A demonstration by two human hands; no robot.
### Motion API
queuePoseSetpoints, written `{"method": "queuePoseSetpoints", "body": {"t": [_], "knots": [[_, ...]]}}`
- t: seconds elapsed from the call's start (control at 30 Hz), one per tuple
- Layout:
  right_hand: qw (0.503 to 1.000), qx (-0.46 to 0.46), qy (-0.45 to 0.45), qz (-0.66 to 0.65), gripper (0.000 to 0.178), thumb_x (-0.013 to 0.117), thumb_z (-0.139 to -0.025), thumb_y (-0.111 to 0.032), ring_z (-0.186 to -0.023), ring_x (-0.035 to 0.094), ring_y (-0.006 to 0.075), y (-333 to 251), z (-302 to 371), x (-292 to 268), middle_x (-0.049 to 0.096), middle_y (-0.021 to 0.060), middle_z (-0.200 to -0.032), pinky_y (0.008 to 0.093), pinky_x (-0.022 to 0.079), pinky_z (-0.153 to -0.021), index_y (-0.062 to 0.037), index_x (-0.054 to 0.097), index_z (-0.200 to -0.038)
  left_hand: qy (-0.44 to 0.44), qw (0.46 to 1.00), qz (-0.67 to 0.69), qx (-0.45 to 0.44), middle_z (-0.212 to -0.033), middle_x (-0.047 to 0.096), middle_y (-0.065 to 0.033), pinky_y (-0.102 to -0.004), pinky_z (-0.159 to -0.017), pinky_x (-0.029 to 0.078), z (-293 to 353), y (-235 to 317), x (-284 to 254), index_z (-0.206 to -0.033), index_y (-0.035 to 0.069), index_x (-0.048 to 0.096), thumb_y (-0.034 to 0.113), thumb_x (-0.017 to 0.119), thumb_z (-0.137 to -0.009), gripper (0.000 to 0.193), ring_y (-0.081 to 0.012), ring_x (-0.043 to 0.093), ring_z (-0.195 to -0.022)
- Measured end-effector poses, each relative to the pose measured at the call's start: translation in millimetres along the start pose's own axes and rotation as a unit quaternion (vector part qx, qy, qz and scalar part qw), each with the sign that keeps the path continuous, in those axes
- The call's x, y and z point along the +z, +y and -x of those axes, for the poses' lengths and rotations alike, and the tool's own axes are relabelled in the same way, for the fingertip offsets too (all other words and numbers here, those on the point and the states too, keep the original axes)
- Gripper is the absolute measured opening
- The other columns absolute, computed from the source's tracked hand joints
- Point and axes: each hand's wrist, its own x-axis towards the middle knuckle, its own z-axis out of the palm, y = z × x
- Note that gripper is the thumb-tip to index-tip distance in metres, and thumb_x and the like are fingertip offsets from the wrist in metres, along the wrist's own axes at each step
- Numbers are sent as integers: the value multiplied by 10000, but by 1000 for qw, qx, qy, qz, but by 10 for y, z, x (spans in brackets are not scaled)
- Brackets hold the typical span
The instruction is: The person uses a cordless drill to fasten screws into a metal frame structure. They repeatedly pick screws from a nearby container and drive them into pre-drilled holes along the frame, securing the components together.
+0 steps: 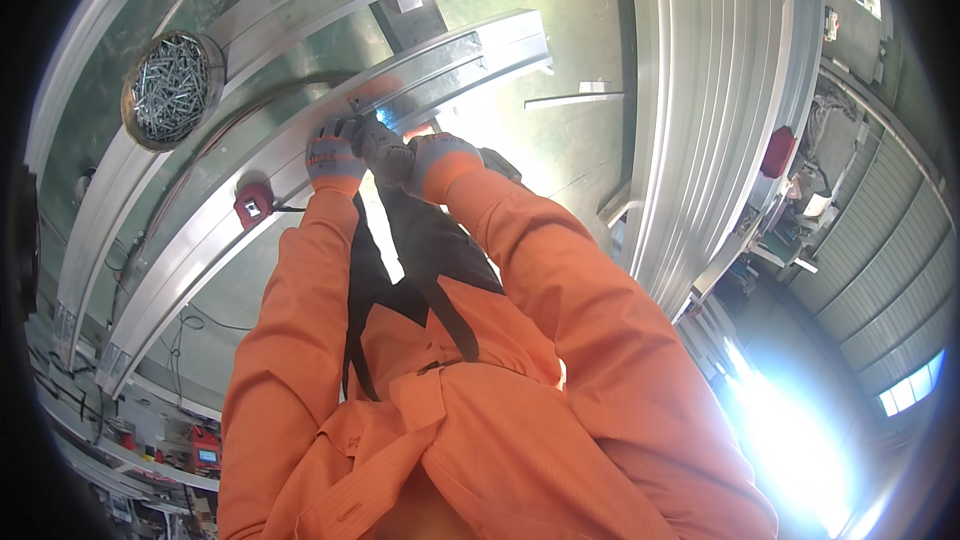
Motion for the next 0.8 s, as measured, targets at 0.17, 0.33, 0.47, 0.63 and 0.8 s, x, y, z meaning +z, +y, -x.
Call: {"method": "queuePoseSetpoints", "body": {"t": [0.17,0.33,0.47,0.63,0.8], "knots": [[1000,-13,14,-2,560,637,-862,-524,-1228,638,318,122,-127,169,701,171,-1260,422,523,-1022,-80,703,-1198,53,999,1,11,-1293,618,-65,-465,-993,528,36,23,5,-1298,238,675,366,853,-726,612,-314,638,-1165],[1000,-20,11,14,611,633,-867,-586,-1210,650,313,155,-202,190,710,173,-1224,412,529,-1017,-68,704,-1184,60,998,11,18,-1273,628,-62,-463,-982,533,30,3,26,-1263,238,685,367,848,-730,572,-320,649,-1140],[1000,-14,3,16,569,642,-861,-552,-1154,681,311,145,-196,135,734,163,-1160,407,545,-987,-73,714,-1159,57,998,18,17,-1263,633,-59,-466,-964,542,3,-5,49,-1227,243,688,373,833,-741,524,-321,664,-1110],[1000,-18,-3,14,464,653,-854,-477,-1117,700,316,136,-168,87,747,148,-1129,415,564,-951,-109,724,-1126,76,996,14,44,-1251,640,-54,-466,-956,544,8,-53,133,-1228,251,684,374,823,-746,516,-317,672,-1094],[999,-24,8,33,405,647,-858,-432,-1065,721,323,168,-210,128,753,147,-1109,421,575,-926,-138,722,-1126,86,995,16,46,-1232,650,-55,-465,-950,545,2,-51,138,-1231,249,685,378,809,-751,513,-314,674,-1085]]}}
